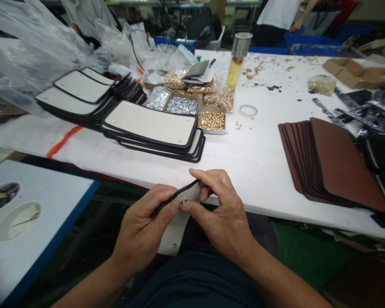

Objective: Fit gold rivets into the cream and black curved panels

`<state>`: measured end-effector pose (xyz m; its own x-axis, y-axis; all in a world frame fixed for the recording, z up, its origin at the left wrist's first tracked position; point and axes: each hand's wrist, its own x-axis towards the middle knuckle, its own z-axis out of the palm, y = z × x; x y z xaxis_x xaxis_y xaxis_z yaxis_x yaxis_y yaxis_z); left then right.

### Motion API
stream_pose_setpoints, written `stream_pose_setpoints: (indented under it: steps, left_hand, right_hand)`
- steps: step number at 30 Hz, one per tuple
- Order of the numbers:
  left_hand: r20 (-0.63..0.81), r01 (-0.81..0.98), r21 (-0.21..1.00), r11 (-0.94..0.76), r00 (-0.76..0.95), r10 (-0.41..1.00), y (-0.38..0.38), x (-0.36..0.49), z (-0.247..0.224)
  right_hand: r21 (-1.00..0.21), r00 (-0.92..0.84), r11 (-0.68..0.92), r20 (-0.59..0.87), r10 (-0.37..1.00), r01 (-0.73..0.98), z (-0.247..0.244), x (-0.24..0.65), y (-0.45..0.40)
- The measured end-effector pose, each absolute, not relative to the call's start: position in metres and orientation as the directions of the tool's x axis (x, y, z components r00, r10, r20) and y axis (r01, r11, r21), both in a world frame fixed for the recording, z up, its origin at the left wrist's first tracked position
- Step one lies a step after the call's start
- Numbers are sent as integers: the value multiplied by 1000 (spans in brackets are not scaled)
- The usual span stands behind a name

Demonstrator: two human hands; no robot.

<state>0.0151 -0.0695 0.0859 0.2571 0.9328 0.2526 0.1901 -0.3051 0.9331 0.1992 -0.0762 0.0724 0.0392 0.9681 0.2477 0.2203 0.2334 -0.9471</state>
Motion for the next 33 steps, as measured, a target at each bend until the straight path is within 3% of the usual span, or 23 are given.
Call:
stream_pose_setpoints:
  steps: [4,11,21,33]
  left_hand:
    - [343,217,888,-404,270,900,-71,15,84]
    - [437,266,820,-507,281,855,-75,14,78]
    - [546,287,744,-603,259,797,-79,8,76]
    - [611,242,664,-708,371,700,-87,-1,78]
  right_hand:
    - [-910,-29,286,291,956,300,82,206,-73]
    - [-882,-253,369,301,920,292,89,217,-70]
    - [-793,-307,485,388,869,370,91,216,-75]
    - [-537,-309,663,606,733,521,82,211,-93]
